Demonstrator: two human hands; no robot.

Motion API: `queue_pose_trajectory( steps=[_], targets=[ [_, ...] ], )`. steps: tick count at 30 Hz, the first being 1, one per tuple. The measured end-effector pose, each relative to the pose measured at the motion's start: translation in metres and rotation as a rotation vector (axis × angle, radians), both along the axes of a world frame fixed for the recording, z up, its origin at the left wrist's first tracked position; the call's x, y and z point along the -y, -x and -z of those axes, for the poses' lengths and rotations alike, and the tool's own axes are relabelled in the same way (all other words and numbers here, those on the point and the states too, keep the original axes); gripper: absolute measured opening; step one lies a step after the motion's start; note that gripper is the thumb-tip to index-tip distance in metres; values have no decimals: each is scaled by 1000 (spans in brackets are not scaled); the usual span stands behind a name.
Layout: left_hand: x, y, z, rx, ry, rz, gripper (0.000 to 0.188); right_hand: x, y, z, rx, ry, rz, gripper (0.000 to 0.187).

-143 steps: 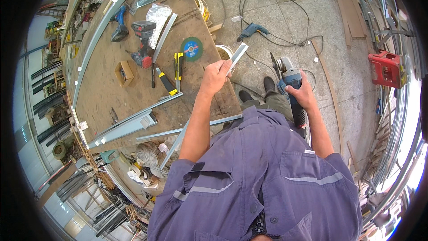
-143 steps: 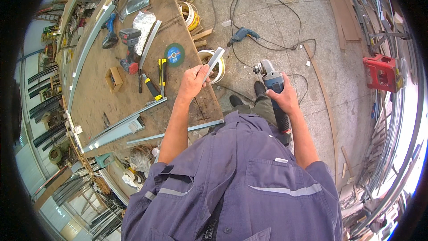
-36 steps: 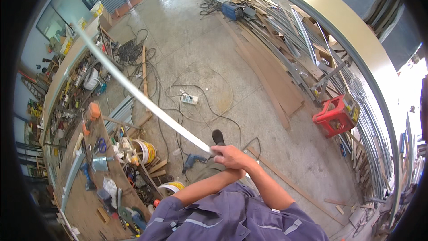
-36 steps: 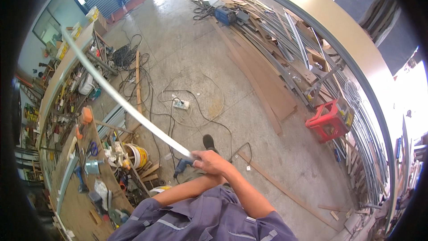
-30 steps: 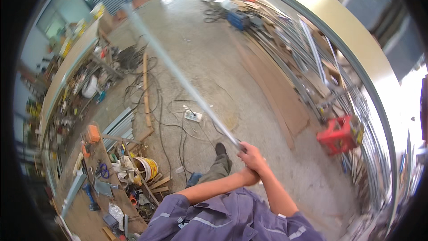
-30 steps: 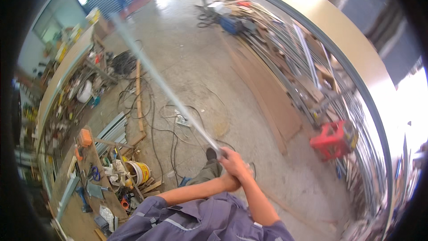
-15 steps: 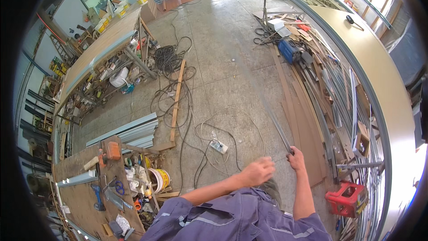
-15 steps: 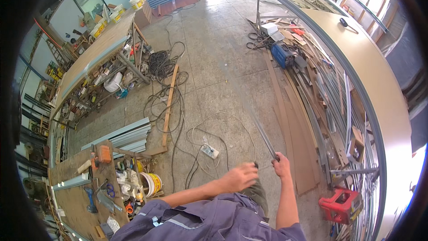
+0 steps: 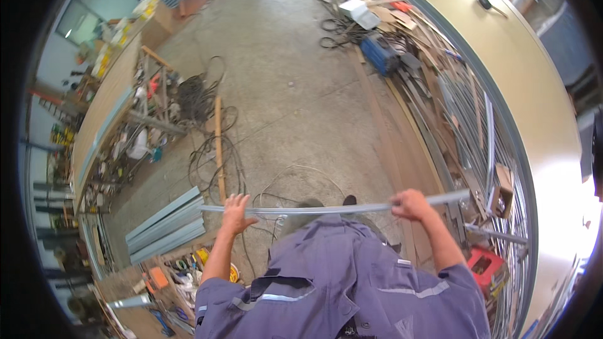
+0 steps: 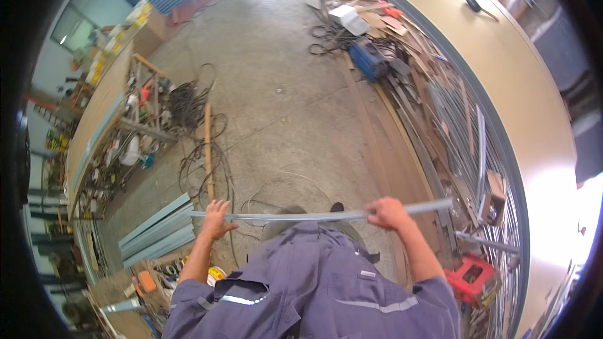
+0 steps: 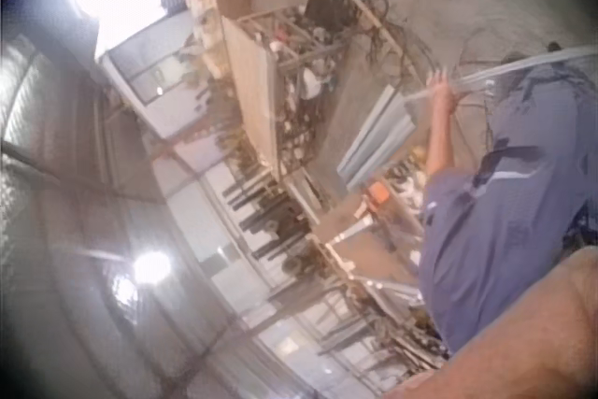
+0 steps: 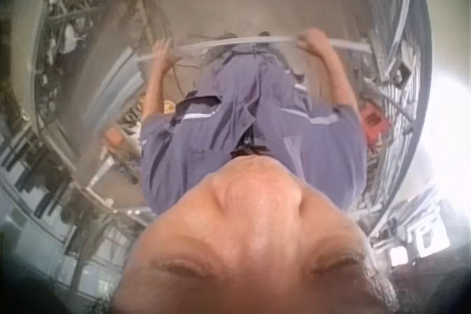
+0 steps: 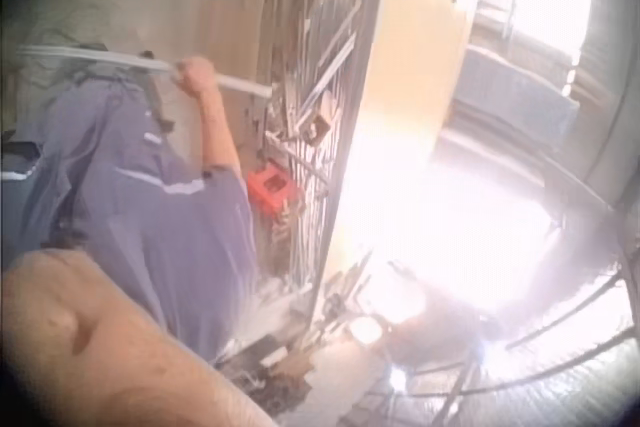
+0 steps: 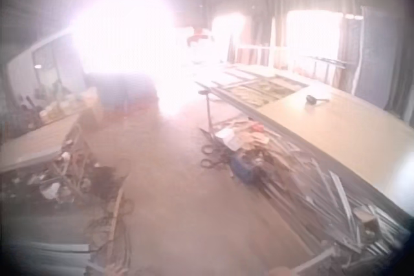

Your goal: The person positions a metal trim piece along the edge of a wall panel, cuts it with an angle grinder, and then secures it using a rubber mallet. They also apply a small adhesive strip to their finger during the process.

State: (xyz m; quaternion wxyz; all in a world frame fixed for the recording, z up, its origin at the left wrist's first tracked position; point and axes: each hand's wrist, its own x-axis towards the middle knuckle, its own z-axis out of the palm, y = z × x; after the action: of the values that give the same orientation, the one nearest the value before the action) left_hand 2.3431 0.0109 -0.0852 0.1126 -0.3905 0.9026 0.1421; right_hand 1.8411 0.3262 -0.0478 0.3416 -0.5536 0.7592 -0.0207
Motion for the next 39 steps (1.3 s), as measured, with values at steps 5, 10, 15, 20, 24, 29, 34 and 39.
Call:
queue_pose_trajectory(
  steps=[5, 10, 15, 20, 24, 29, 34, 39],
  targets=[
    [86, 30, 32, -82, -40, -87, 44, 84, 121, -83, 27, 148, 62, 37],
    [176, 158, 61, -288, -171, 51, 30, 173, 227, -148, -142, 227, 123, 29],
    [274, 345, 48, -402, -337, 182, 30, 267, 320, -248, -382, 622, 481, 20],
    [352, 544, -47, -449, -547, 125, 31, 314, 364, -287, -174, 1202, 946, 9],
    [384, 684, -92, -644, -603, 221, 32, 315, 398, -212, -158, 1068, 1268, 16],
    [423, 812, -111, -906, -594, 279, 45, 323, 447, -92, 52, 1031, 1424, 23],
    [437, 879, -114, -914, -482, 266, 46, 355, 509, -42, 349, 1068, 1554, 19],
    [459, 965, -120, -922, -509, 370, 48, 401, 594, -57, 321, 1124, 1528, 15]
  ],
)
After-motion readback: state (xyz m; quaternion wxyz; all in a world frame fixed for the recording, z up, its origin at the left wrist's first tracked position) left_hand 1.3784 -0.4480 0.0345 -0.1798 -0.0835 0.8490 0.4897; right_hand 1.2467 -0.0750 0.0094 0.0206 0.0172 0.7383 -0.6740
